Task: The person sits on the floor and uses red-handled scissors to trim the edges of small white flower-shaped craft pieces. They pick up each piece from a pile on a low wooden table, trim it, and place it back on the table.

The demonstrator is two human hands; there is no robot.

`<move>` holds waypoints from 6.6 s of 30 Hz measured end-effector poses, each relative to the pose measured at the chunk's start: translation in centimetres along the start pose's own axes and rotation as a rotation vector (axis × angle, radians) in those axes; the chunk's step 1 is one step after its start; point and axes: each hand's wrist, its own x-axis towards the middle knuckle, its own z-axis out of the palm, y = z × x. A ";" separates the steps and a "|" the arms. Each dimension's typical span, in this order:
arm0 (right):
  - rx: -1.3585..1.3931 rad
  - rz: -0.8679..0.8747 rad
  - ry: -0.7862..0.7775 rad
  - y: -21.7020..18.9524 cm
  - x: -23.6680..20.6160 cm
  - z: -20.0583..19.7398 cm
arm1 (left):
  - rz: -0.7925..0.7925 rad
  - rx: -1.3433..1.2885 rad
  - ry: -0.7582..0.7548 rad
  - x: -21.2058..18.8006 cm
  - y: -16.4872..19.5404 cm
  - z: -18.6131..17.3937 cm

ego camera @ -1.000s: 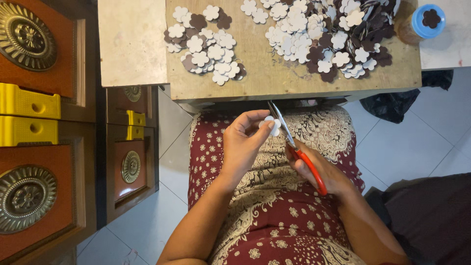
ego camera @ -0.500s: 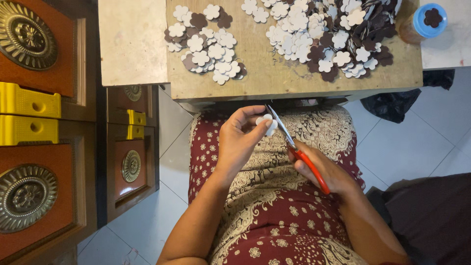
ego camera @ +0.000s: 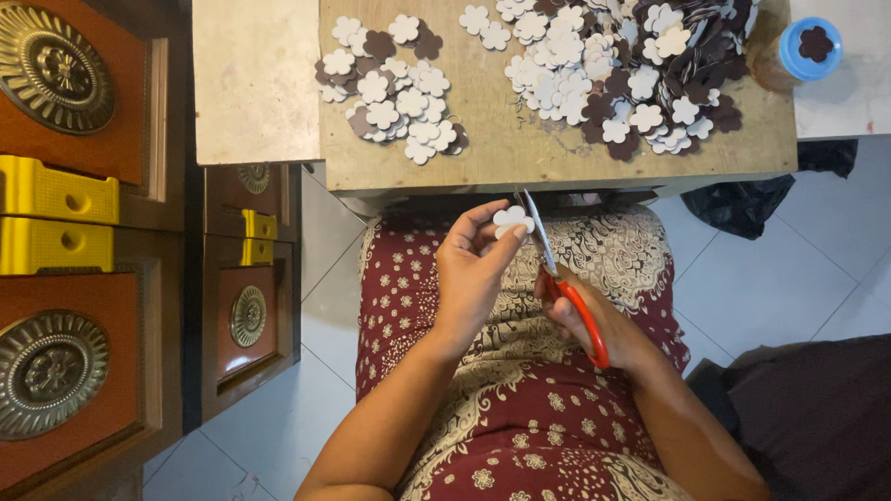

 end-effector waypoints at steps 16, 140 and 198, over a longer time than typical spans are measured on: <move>-0.093 -0.075 0.005 0.8 0.0 -0.4 | -0.022 0.187 -0.005 -0.4 1.3 0.3; 0.121 -0.078 0.006 0.8 -0.3 0.7 | -0.089 0.049 -0.043 -1.7 0.7 1.1; -0.149 -0.047 0.021 0.2 0.1 0.0 | -0.049 0.098 -0.037 -0.7 0.8 0.0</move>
